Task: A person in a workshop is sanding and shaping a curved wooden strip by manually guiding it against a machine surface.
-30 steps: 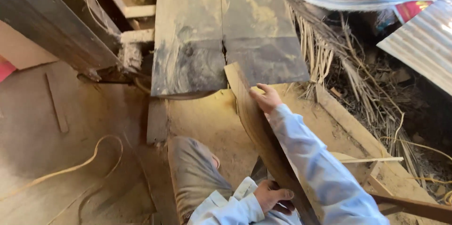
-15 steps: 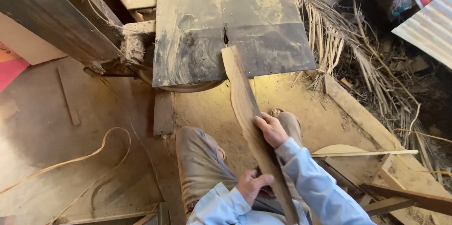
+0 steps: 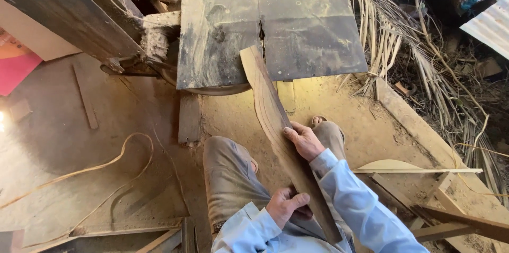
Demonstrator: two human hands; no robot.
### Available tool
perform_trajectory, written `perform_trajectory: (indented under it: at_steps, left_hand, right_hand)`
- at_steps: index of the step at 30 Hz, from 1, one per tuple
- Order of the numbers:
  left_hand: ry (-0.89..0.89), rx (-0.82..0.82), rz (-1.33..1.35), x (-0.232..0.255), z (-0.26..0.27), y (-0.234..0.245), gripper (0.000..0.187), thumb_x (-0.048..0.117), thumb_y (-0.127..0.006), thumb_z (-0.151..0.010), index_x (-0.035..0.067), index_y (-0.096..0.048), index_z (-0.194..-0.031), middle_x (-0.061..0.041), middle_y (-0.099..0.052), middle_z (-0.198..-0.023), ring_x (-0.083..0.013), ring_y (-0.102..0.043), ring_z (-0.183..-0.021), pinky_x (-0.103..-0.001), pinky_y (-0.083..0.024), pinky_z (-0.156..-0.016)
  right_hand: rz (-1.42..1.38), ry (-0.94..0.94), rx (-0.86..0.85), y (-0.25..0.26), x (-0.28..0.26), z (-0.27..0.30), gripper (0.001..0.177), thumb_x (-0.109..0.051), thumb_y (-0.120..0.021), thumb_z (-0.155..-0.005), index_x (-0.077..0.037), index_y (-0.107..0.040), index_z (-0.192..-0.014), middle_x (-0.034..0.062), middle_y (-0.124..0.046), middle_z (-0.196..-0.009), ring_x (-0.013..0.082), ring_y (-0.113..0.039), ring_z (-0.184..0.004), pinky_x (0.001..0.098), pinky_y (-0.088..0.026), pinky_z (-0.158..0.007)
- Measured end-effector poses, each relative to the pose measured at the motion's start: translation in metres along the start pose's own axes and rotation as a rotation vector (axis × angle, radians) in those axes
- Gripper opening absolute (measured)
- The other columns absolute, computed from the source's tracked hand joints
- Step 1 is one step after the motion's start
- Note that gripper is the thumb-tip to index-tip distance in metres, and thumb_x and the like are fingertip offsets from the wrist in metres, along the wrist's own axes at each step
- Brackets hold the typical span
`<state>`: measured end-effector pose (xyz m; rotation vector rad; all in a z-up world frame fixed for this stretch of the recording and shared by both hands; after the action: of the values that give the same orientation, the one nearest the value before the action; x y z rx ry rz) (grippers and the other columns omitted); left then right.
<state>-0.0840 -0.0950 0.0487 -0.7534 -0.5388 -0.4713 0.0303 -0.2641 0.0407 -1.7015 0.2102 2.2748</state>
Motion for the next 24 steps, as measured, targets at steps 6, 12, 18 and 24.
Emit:
perform_trajectory:
  at_steps: [6, 12, 18, 24]
  left_hand:
    - [0.022, 0.2, 0.028, 0.018, -0.037, 0.001, 0.02, 0.015, -0.069, -0.095, -0.002, -0.063, -0.103, -0.021, -0.071, -0.087, -0.0301, -0.074, -0.067, -0.038, -0.068, -0.067]
    - [-0.088, 0.048, -0.206, 0.068, -0.062, 0.025, 0.009, 0.016, -0.079, -0.087, 0.008, -0.077, -0.09, -0.005, -0.076, -0.083, -0.0118, -0.071, -0.075, -0.03, -0.063, -0.068]
    - [-0.05, 0.526, -0.039, 0.28, -0.044, 0.116, 0.034, 0.018, -0.052, -0.087, 0.001, -0.072, -0.109, -0.022, -0.072, -0.115, -0.0375, -0.069, -0.108, -0.053, -0.058, -0.091]
    - [-1.075, 0.801, -1.337, 0.404, -0.164, 0.198, 0.042, 0.024, -0.055, -0.102, 0.009, -0.063, -0.14, -0.019, -0.057, -0.149, -0.0378, -0.049, -0.139, -0.053, -0.037, -0.116]
  right_hand:
    - [0.501, -0.076, 0.034, 0.015, -0.043, 0.0, 0.078, -0.049, -0.063, -0.09, -0.011, -0.041, -0.155, 0.0119, -0.051, -0.156, 0.0265, -0.06, -0.133, 0.0383, -0.045, -0.114]
    - [0.715, -0.028, -0.042, 0.017, -0.05, 0.049, 0.143, -0.056, -0.098, -0.057, -0.008, -0.013, -0.162, 0.0228, -0.044, -0.155, 0.0315, -0.045, -0.144, 0.0374, -0.032, -0.121]
    - [0.541, 0.043, 0.132, 0.016, -0.057, 0.045, 0.108, -0.018, -0.086, -0.06, -0.011, -0.038, -0.157, 0.0133, -0.06, -0.148, 0.0169, -0.057, -0.137, 0.0255, -0.034, -0.12]
    - [0.393, -0.042, 0.189, -0.004, -0.038, 0.039, 0.111, -0.016, -0.096, -0.06, -0.011, -0.04, -0.156, 0.007, -0.052, -0.157, 0.0134, -0.044, -0.148, 0.0276, -0.024, -0.125]
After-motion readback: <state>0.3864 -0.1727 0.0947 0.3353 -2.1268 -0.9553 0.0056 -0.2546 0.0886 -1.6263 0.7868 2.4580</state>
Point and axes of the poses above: each hand's wrist, its own z-axis away from the middle knuckle, its own y-axis out of the back of the hand, x = y × z, the point moved 8 cm from there along -z, towards the middle knuckle
